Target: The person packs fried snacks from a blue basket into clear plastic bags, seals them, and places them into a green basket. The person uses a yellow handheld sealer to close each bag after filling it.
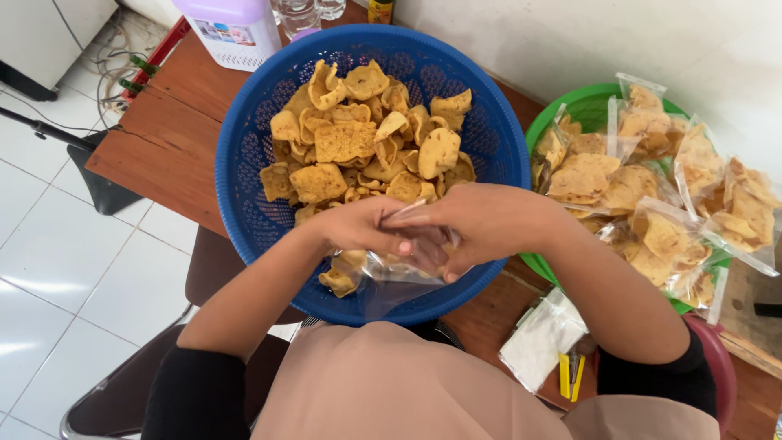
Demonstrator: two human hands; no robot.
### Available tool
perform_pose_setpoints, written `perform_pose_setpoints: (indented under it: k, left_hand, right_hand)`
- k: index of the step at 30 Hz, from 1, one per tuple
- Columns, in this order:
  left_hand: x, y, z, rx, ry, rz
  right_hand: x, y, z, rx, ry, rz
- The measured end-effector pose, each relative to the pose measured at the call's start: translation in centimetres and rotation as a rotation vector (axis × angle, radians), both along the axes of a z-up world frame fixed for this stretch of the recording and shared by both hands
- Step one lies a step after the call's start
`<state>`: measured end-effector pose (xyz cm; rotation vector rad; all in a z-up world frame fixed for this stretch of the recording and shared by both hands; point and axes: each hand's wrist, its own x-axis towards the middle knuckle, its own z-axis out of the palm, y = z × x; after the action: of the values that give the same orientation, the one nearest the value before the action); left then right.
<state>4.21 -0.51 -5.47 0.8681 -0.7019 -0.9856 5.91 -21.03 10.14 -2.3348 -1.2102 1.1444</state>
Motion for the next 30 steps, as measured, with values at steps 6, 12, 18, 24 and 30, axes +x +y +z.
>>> perform_pose_setpoints:
  k: [6,12,18,24,30]
  left_hand:
    - [-1.8,-0.9,-2.6,0.141,-0.021,0.261]
    - [-2.0,3.4,-3.9,0.367,0.004,0.638]
    - [-2.8,5.3,-5.2,0.315,-0.029,0.949]
    - [-3.2,4.7,-6.1,0.265,-0.067,0.952]
    - [-3.4,5.2,-5.8,0.323,-0.112,1.015]
  right_hand:
    - [1.2,-0.3,-1.6,0.291,-0.098,0.143]
    - [3.9,-5.0,-5.1,0.43,0.045,-0.264]
    - [1.0,-5.8,-16.3,-0.335,-0.204,-0.151]
    - [2.0,-8.7,-17.4,-0.265,-0.226,-0.223]
    - [0.9,-9.5,-12.1,-0.009,-0.456,-0.289]
